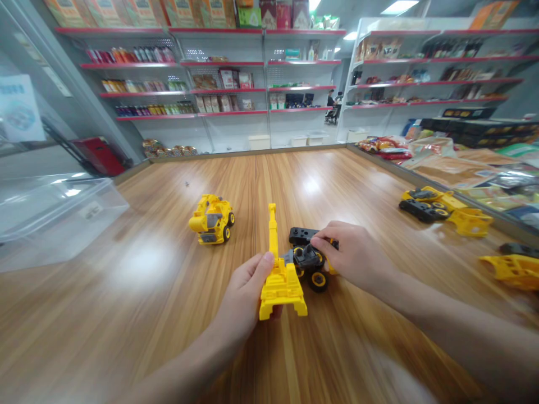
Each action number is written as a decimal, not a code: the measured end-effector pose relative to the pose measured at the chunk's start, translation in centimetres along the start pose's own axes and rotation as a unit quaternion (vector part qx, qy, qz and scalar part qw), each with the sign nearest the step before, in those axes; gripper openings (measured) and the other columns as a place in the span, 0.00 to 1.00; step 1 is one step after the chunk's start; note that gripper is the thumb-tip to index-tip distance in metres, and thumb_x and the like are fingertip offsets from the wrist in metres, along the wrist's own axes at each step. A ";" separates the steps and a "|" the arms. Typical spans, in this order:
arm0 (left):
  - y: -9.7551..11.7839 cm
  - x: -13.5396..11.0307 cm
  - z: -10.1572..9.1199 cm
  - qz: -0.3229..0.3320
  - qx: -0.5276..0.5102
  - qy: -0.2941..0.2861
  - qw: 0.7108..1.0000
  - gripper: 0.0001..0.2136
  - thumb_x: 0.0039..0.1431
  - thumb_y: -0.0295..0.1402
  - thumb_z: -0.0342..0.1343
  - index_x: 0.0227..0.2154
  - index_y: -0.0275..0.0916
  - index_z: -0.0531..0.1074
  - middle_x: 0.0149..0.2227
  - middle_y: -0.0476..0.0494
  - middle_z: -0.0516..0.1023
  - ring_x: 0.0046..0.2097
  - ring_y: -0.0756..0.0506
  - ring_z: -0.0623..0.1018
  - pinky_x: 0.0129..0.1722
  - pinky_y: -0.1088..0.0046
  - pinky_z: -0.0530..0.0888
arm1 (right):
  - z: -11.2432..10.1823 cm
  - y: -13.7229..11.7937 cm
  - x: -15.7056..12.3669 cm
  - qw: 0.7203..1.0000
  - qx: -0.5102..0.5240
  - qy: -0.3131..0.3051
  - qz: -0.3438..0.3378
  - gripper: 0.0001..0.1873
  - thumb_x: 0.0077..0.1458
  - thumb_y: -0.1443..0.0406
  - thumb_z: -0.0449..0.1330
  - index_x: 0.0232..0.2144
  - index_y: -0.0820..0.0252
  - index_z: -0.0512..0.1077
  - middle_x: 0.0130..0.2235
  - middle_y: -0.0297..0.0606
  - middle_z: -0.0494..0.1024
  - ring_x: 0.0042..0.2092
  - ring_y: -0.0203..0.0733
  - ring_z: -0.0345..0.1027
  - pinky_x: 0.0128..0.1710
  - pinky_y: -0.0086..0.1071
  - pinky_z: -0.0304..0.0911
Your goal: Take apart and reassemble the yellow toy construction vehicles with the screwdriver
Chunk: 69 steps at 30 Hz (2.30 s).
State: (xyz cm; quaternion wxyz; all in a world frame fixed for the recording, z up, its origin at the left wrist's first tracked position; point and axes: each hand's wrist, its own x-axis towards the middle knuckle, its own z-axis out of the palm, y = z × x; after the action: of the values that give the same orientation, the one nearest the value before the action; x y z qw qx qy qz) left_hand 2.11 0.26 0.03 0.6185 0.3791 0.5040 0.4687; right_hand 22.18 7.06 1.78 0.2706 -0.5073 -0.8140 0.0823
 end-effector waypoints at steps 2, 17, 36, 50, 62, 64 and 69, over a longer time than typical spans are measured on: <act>0.0 0.0 0.0 0.005 0.003 0.002 1.000 0.18 0.58 0.48 0.55 0.28 0.36 0.69 0.20 0.49 0.72 0.17 0.51 0.69 0.14 0.78 0.65 | 0.0 0.0 0.0 1.000 -0.028 0.001 0.003 0.13 0.62 0.62 0.56 0.31 0.57 0.79 0.32 0.37 0.77 0.34 0.40 0.70 0.34 0.32 0.59; -0.4 0.1 0.0 0.003 0.023 -0.084 0.996 0.17 0.60 0.47 0.55 0.28 0.36 0.69 0.25 0.49 0.72 0.25 0.52 0.70 0.24 0.79 0.65 | -0.4 0.1 0.1 0.996 -0.089 -0.010 0.011 0.16 0.64 0.60 0.54 0.34 0.56 0.80 0.33 0.40 0.78 0.34 0.42 0.71 0.33 0.34 0.58; -0.1 -0.6 -0.1 -0.073 -0.045 -0.186 0.979 0.17 0.60 0.46 0.55 0.30 0.34 0.74 0.27 0.46 0.72 0.27 0.52 0.71 0.28 0.77 0.66 | -0.2 -3.1 -1.4 0.894 0.426 -0.113 0.076 0.19 0.61 0.52 0.57 0.30 0.62 0.71 0.25 0.30 0.66 0.25 0.30 0.57 0.23 0.26 0.54; -0.1 -1.2 0.2 -0.036 -0.038 -0.231 0.972 0.15 0.62 0.43 0.54 0.31 0.33 0.74 0.28 0.46 0.71 0.28 0.52 0.70 0.29 0.77 0.65 | 0.3 -3.5 -1.6 0.858 0.477 -0.123 0.142 0.23 0.61 0.53 0.55 0.19 0.59 0.61 0.17 0.26 0.59 0.18 0.28 0.49 0.17 0.25 0.45; 0.7 -2.3 0.4 -0.170 0.011 -0.287 0.943 0.11 0.57 0.35 0.59 0.41 0.37 0.75 0.32 0.42 0.78 0.22 0.53 0.73 0.15 0.84 0.63 | 0.8 -3.5 -2.4 0.919 0.374 -0.120 0.018 0.15 0.60 0.60 0.53 0.23 0.59 0.61 0.23 0.28 0.60 0.24 0.31 0.53 0.21 0.25 0.52; 0.5 -2.1 0.5 -0.166 0.057 -0.271 0.947 0.10 0.55 0.35 0.59 0.38 0.37 0.76 0.29 0.44 0.78 0.21 0.53 0.71 0.15 0.83 0.62 | 0.9 -3.6 -2.5 0.919 0.369 -0.140 0.007 0.15 0.61 0.60 0.52 0.23 0.59 0.60 0.23 0.28 0.60 0.24 0.31 0.53 0.21 0.25 0.51; 0.1 -2.3 0.9 -0.153 0.060 -0.259 0.952 0.05 0.49 0.29 0.62 0.32 0.37 0.77 0.29 0.48 0.76 0.27 0.52 0.73 0.28 0.80 0.68 | 0.3 -3.9 -2.8 0.942 0.293 -0.158 -0.044 0.14 0.60 0.62 0.52 0.22 0.59 0.59 0.23 0.28 0.61 0.24 0.31 0.53 0.23 0.26 0.50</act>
State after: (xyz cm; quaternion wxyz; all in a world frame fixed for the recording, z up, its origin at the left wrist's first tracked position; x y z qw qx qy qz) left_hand 2.89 -1.89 0.96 0.7682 0.4424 0.4053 0.2233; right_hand 19.86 2.84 2.14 0.2784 -0.3498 -0.8074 0.3850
